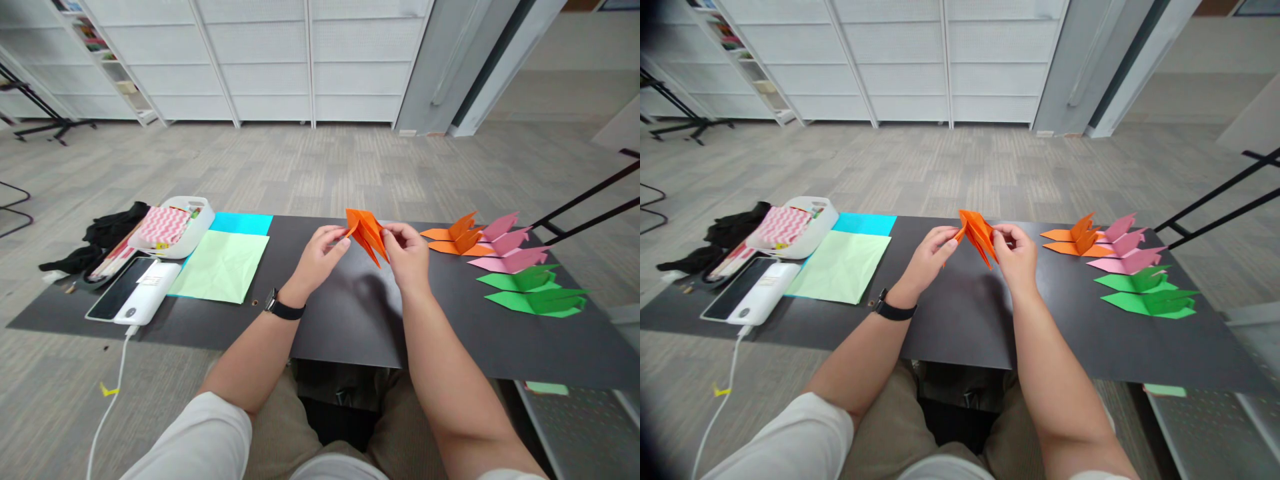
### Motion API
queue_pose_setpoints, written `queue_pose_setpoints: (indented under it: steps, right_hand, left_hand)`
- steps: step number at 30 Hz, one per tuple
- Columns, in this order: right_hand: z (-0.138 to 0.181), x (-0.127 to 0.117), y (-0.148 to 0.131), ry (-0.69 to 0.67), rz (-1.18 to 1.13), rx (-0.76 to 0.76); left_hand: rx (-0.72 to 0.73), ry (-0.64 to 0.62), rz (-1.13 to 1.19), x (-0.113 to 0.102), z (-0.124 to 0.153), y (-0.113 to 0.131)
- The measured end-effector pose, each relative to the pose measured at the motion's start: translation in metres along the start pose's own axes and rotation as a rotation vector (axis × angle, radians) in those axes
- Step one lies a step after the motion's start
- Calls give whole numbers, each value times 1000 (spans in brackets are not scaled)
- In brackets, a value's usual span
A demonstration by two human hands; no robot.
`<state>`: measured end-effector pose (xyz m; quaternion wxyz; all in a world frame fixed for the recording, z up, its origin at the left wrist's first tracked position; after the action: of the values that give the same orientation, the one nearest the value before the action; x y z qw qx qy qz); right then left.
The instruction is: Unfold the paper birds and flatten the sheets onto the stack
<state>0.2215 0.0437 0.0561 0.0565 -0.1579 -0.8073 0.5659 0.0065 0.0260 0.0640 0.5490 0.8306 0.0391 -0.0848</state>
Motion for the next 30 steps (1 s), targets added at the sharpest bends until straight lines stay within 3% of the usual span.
queue_pose_setpoints:
  steps: [6, 13, 23, 26, 30]
  right_hand:
    - [-5, -5, 0, -17, -43, 26]
    - [-21, -23, 1, 100, -219, 71]
    - [-33, -40, 16, 111, -370, 170]
    - [-33, -40, 17, 124, -385, 205]
    - [-29, -35, 12, 145, -371, 207]
  left_hand:
    - [-41, 110, -106, -9, -2, 2]
    - [-26, 130, -205, -31, -8, -1]
    - [-89, 124, -128, -48, -14, -20]
    - [-49, 112, -138, -48, -14, -17]
    - [137, 137, -239, -43, -10, 0]
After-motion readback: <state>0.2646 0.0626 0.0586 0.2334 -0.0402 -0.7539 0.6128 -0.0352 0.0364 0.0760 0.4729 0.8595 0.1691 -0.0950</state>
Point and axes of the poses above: each hand's wrist, its own z-axis away from the middle knuckle, its own x-axis out of the palm, y = z × x, the point moved 2 cm from there along -z, towards the middle knuckle, and after that the axes turned 2 degrees about z, right-handed, at the moved point
